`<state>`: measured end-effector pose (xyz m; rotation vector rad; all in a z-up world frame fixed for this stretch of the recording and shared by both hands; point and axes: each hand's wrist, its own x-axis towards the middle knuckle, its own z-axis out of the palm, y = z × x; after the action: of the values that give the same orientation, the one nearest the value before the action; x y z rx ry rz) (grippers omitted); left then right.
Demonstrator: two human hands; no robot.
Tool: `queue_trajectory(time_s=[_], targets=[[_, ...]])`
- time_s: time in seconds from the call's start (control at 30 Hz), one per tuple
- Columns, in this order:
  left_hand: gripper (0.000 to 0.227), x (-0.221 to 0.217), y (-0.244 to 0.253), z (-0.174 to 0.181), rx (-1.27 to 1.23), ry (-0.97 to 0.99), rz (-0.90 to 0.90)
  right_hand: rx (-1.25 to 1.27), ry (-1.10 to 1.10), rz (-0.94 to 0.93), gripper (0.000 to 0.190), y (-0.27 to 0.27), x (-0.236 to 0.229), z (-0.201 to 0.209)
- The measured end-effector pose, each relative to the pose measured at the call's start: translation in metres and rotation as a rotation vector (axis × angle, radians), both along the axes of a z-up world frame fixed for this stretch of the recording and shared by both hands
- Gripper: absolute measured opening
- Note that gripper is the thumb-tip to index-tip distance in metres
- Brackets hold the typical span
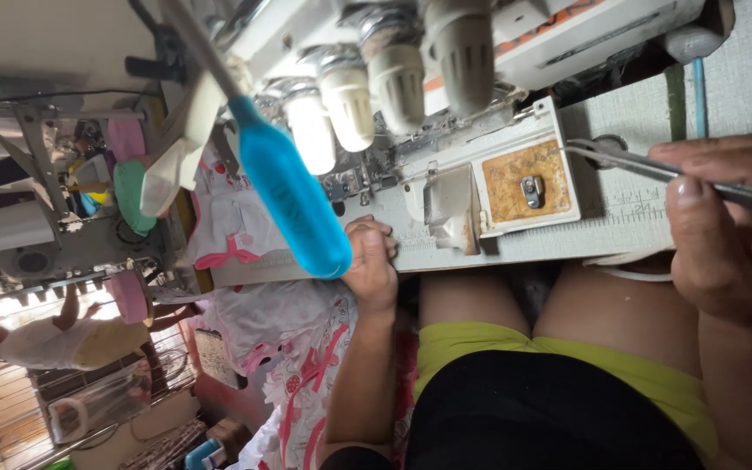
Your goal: Threading an industrial sewing machine using tweezers and manual dexterity to guide thread through the mechanism
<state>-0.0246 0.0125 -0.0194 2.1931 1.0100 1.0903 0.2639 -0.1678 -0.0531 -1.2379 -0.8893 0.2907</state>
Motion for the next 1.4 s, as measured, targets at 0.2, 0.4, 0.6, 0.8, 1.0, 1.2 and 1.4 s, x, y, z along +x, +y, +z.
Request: queue_trajectory(time_s=[0.2,0.4,0.6,0.8,1.0,1.2,1.4], targets=[[0.025,-0.016,0.012,-0.018,-0.275,-0.202,0.288,-0.012,-0.128,-0.054,0.017,0.004,0.006,-0.02],[0.036,0.004,0.004,0.011,-0.175,-0.196,0.118,0.02,0.216,-0.143,0.039,0.024,0.026,-0.048],[0.041,0.008,0.012,0.008,0.109,0.017,0.096,0.154,0.229,-0.305,0.037,0.041,0.029,-0.007],[0.046,0.012,0.015,0.006,0.161,0.032,0.102,0.224,0.276,-0.343,0.053,0.046,0.033,0.005],[0.043,0.014,0.014,0.003,0.21,0.012,0.104,0.09,0.312,-0.464,0.045,0.05,0.03,0.028],[0.042,0.015,0.015,0.006,0.21,0.009,0.052,0.089,0.207,-0.501,0.032,0.049,0.042,0.009],[0.041,0.012,0.014,0.011,0.202,-0.017,0.0,-0.102,0.356,-0.528,0.029,0.044,0.035,0.039]])
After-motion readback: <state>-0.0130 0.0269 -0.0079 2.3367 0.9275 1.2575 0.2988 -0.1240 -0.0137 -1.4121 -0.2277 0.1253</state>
